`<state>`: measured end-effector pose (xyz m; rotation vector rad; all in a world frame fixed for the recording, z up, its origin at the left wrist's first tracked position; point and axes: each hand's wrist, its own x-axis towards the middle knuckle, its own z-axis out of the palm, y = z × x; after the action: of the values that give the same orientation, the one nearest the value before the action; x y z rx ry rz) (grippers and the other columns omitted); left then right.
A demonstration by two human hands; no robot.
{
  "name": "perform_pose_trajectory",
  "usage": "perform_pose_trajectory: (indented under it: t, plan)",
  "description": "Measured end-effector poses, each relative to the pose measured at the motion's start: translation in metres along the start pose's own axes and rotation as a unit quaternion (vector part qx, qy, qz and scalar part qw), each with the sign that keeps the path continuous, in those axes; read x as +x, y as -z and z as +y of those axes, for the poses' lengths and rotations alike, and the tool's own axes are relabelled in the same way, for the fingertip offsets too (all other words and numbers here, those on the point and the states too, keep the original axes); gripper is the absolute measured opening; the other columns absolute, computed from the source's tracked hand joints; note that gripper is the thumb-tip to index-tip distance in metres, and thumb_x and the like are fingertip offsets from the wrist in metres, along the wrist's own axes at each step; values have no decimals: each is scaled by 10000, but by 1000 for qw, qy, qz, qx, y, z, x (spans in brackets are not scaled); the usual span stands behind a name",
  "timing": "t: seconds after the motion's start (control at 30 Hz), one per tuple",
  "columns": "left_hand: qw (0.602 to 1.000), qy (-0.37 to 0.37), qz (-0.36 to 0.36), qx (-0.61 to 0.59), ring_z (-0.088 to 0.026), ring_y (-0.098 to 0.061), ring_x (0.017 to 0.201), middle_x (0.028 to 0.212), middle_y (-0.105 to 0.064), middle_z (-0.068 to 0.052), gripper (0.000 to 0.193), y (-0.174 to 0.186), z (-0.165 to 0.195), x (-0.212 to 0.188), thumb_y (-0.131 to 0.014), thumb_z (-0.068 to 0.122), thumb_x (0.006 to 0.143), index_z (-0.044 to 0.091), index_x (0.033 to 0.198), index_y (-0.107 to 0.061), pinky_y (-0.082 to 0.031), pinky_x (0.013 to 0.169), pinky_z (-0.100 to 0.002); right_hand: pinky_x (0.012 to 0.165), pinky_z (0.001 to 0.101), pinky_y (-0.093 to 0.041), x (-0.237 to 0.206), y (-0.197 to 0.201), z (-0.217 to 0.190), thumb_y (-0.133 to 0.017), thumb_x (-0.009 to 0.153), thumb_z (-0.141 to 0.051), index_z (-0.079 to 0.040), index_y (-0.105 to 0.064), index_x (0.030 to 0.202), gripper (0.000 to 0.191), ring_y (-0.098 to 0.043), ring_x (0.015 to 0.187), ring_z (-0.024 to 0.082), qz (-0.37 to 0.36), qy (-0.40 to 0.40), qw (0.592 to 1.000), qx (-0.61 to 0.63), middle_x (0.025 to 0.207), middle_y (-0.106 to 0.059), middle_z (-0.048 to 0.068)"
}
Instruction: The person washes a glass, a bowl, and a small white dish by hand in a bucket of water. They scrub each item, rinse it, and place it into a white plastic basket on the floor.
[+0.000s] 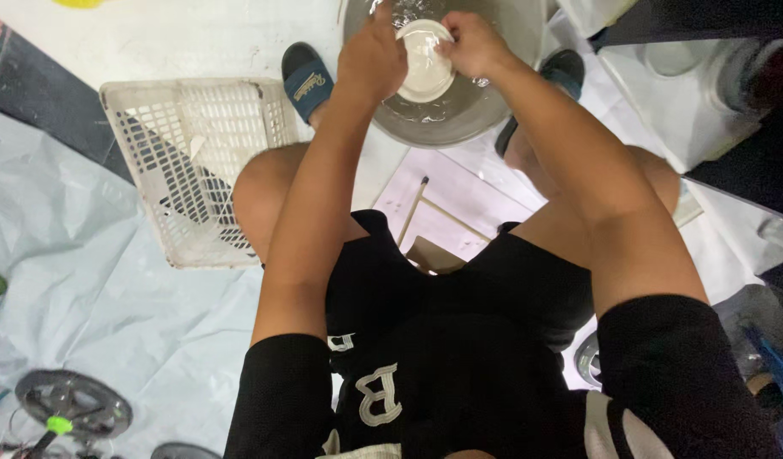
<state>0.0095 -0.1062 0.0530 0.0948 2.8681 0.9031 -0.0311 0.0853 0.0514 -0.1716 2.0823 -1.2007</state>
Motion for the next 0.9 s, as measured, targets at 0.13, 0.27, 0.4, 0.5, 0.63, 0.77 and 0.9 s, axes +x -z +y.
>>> perform_pose_trajectory:
  t: [0.13, 0.27, 0.4, 0.5, 0.63, 0.77, 0.9]
  plan:
    - [992, 18, -126, -10, -467, -651, 1101, 1224, -632, -318, 646, 1, 9, 6, -713, 430, 1006, -54, 1365, -479, -525, 905, -508, 614, 358, -538, -30, 23, -8, -659, 1020, -161, -38, -578, 1198, 231, -681, 735, 193, 16, -35, 999, -21, 940, -698, 97]
    - [882, 136, -244, -380, -251, -795, 943, 1225, -670, -168, 500, 1, 24, 2, -737, 199, 880, 9, 1295, -535, -651, 619, -351, 621, 331, -582, -38, 43, -1, -667, 1047, -165, -13, -531, 1210, 261, -703, 803, 186, 12, 9, 1000, 4, 1008, -692, 122]
    - [883, 86, -200, -416, -163, -784, 774, 1018, -781, -133, 353, 8, 33, -3, -778, 143, 942, -6, 1243, -673, -624, 561, -278, 614, 308, -637, -36, 55, 6, -693, 973, -168, -16, -543, 1275, 370, -739, 871, 192, -62, 15, 994, 88, 1120, -689, 108]
    - [915, 72, -160, -363, -170, -754, 657, 902, -777, -103, 328, 12, 38, 2, -799, 166, 921, -1, 1176, -677, -604, 485, -288, 606, 312, -636, -33, 57, 5, -766, 930, -207, -5, -562, 1311, 478, -739, 887, 196, -66, 58, 994, 64, 1142, -699, 128]
    - [912, 93, -164, -364, -170, -760, 629, 868, -774, -114, 329, 8, 42, 5, -813, 182, 909, 3, 1158, -693, -590, 460, -291, 675, 302, -637, -29, 52, 7, -736, 1011, -291, -30, -663, 1309, 403, -744, 872, 152, -29, 45, 997, 55, 1131, -755, 145]
    - [954, 52, -68, -287, -244, -800, 724, 904, -781, -128, 259, -5, 43, 7, -704, 218, 1058, 16, 1220, -704, -632, 614, -352, 839, 294, -606, -23, 45, 7, -631, 1148, -285, -32, -694, 1329, 317, -739, 984, 139, 36, 111, 990, 81, 1166, -786, 134]
    - [977, 13, 29, -212, -385, -714, 1091, 1148, -735, -212, 315, -16, 44, 11, -713, 136, 1062, -5, 1319, -597, -560, 934, -458, 777, 289, -621, -25, 45, 7, -589, 1090, -214, -83, -541, 1437, 374, -708, 1047, 140, 9, 112, 981, 158, 1241, -710, 81]
